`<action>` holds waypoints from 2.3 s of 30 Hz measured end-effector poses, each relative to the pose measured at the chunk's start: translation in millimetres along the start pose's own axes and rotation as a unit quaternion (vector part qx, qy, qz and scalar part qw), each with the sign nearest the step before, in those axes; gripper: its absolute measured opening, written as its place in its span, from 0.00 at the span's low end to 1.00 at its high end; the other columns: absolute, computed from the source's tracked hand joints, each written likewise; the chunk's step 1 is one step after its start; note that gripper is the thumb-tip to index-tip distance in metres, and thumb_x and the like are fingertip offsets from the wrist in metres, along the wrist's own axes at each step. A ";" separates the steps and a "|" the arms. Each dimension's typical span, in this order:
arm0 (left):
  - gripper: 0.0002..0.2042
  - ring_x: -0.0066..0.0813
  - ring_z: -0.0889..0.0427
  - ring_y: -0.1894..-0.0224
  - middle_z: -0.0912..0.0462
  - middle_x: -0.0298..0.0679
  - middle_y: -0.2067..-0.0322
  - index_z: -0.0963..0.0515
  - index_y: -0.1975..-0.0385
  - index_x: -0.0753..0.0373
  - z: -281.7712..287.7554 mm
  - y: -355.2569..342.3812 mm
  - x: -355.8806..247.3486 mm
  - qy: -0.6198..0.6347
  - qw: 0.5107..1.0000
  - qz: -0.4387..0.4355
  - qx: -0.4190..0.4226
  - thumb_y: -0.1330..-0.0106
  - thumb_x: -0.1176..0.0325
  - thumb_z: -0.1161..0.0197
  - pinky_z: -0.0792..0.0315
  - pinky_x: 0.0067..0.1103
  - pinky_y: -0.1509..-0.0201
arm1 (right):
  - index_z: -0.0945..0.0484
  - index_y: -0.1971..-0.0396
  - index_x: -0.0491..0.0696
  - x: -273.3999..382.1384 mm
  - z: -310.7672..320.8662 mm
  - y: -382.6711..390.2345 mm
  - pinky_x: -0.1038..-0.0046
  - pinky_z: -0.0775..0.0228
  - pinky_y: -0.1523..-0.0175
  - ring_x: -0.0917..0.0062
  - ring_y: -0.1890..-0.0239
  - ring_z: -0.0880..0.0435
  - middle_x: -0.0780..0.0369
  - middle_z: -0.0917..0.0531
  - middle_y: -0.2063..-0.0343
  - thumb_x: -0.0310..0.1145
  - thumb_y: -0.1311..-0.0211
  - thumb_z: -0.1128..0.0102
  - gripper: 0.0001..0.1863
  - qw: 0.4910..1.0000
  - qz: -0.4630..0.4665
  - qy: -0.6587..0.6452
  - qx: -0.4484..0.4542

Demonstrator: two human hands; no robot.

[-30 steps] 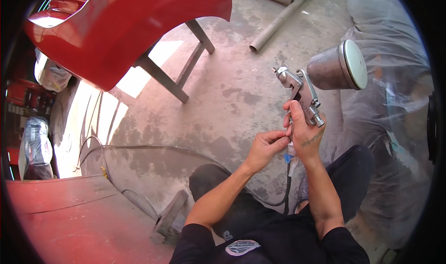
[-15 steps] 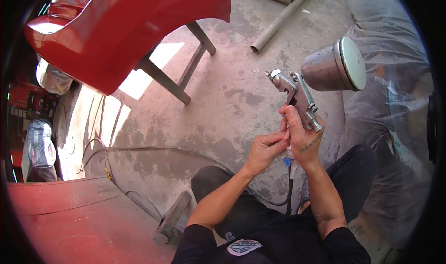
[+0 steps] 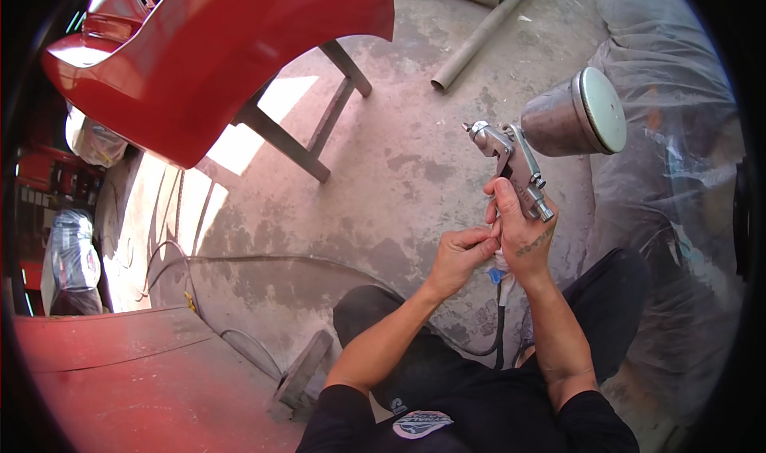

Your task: The person carries a metal rack to a painting stand, picks up a spray gun, and applies red paint to a car bumper.

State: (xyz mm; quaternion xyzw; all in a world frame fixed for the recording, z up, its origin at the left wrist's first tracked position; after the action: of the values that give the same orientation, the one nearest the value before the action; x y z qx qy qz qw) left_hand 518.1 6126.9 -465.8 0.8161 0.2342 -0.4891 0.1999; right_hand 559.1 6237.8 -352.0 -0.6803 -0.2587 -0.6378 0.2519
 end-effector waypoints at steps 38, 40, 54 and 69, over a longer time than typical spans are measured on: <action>0.16 0.43 0.14 0.63 0.13 0.49 0.63 0.18 0.53 0.64 46.8 -24.0 53.7 -0.436 0.893 0.077 0.088 0.36 0.62 0.35 0.24 0.33 0.57 | 0.17 0.64 0.40 -10.1 2.5 -30.1 0.80 0.35 0.78 0.85 0.82 0.25 0.65 0.19 0.80 0.35 0.30 0.39 0.12 0.998 -0.002 -0.060 -0.027; 0.15 0.48 0.15 0.61 0.14 0.51 0.63 0.18 0.54 0.62 50.2 -20.6 59.9 -0.485 0.864 0.090 0.104 0.36 0.60 0.36 0.24 0.36 0.57 | 0.18 0.64 0.40 -11.2 4.2 -28.6 0.81 0.37 0.79 0.86 0.84 0.27 0.66 0.21 0.82 0.35 0.29 0.40 0.12 0.995 0.005 -0.064 -0.073; 0.14 0.52 0.15 0.58 0.14 0.48 0.62 0.16 0.57 0.56 72.5 6.8 110.7 -0.460 0.883 -0.012 0.089 0.39 0.59 0.35 0.22 0.41 0.55 | 0.21 0.56 0.38 42.8 -48.3 46.1 0.73 0.24 0.67 0.75 0.75 0.16 0.59 0.15 0.72 0.31 0.38 0.38 0.14 0.929 0.298 0.042 0.216; 0.15 0.47 0.14 0.50 0.13 0.39 0.50 0.14 0.51 0.57 -21.0 138.7 81.9 -0.678 0.480 0.127 0.542 0.37 0.65 0.34 0.21 0.53 0.51 | 0.21 0.66 0.39 -17.1 -105.3 34.2 0.75 0.34 0.75 0.79 0.82 0.23 0.61 0.21 0.83 0.25 0.34 0.38 0.04 0.951 0.228 0.207 0.008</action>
State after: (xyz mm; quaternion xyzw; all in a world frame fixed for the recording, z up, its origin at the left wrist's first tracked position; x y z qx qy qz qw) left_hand 646.8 6041.5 -516.1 0.1976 -0.3919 -0.8898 -0.1253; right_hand 503.5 6141.1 -363.2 -0.5722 -0.0433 -0.6881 0.4441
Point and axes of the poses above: each hand's wrist, its own y-axis away from the middle knuckle, its own z-axis out of the back of the hand, x = y × z, the point moved 5 cm from there along -y, towards the middle knuckle
